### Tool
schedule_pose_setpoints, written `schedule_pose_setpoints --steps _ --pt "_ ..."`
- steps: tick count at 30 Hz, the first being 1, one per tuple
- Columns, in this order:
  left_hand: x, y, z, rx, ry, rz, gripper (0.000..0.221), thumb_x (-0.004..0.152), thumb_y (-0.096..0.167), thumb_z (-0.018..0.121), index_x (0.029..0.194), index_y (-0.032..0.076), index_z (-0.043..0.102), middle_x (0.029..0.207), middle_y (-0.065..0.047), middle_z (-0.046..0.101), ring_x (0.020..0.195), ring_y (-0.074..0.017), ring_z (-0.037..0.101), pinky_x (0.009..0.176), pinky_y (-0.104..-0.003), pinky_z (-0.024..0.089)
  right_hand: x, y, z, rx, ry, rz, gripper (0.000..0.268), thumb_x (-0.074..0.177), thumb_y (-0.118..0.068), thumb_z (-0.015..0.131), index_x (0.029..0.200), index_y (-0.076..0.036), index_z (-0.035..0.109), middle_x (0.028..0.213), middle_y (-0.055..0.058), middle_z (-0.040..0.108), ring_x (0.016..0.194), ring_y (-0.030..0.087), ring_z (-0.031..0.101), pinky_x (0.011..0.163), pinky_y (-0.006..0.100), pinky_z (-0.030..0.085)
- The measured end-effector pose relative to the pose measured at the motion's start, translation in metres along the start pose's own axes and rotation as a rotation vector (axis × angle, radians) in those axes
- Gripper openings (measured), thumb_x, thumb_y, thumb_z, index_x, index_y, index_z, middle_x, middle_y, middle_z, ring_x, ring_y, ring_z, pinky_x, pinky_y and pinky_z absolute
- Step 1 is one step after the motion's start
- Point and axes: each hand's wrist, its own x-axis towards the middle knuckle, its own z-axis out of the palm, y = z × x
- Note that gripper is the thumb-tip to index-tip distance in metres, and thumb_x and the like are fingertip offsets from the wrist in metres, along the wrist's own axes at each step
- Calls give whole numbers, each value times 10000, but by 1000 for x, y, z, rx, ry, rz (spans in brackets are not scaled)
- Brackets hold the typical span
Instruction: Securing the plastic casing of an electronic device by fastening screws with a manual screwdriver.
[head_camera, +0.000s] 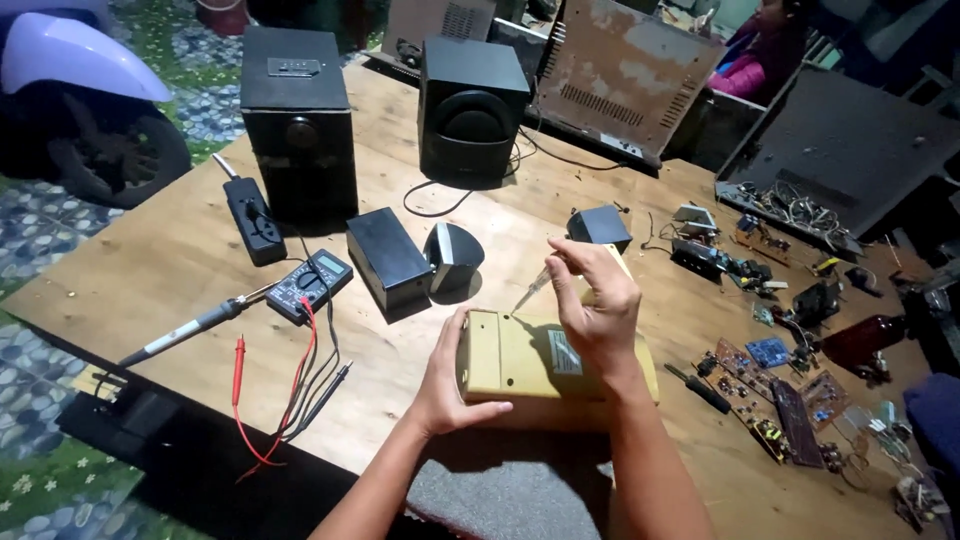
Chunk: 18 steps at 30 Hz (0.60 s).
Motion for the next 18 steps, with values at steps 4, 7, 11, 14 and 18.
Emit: schedule_pose_setpoints --steps 4,7,11,14,18 --pt "1 0 1 3 1 -7 1346 424 471 962 1512 -31 349 1387 -220 535 1336 -403 529 1168 -578 396 -2 2 3 11 -16 -2 180 963 -65 739 1136 -39 781 891 137 741 766 277 732 705 371 610" --pt "-1 3 0 -6 3 4 1321 439 448 956 1505 -44 351 1381 -224 537 1328 -402 537 1158 -574 405 -3 2 5 9 -14 -17 191 968 -75 734 1153 -56 778 906 126 739 779 269 728 720 365 607" --pt "1 6 0 -7 5 13 1313 439 441 954 1504 -38 356 1379 -218 540 1332 -397 538 1152 -565 411 -3 -1 8 38 -22 -25 168 966 -46 726 1123 -25 782 873 148 739 728 275 720 694 385 603" --pt "1 5 0 -13 3 6 1318 438 447 947 1505 -45 349 1381 -229 537 1331 -404 536 1156 -574 409 -10 2 15 -12 -66 -32 162 940 -85 760 1099 -76 791 840 84 747 708 241 726 691 354 608" --pt "2 6 0 -14 6 8 1306 440 434 954 1505 -33 358 1382 -212 540 1332 -385 537 1158 -556 407 -20 1 21 49 -136 18 146 924 -111 773 1067 -104 801 820 74 759 671 223 733 669 352 610"
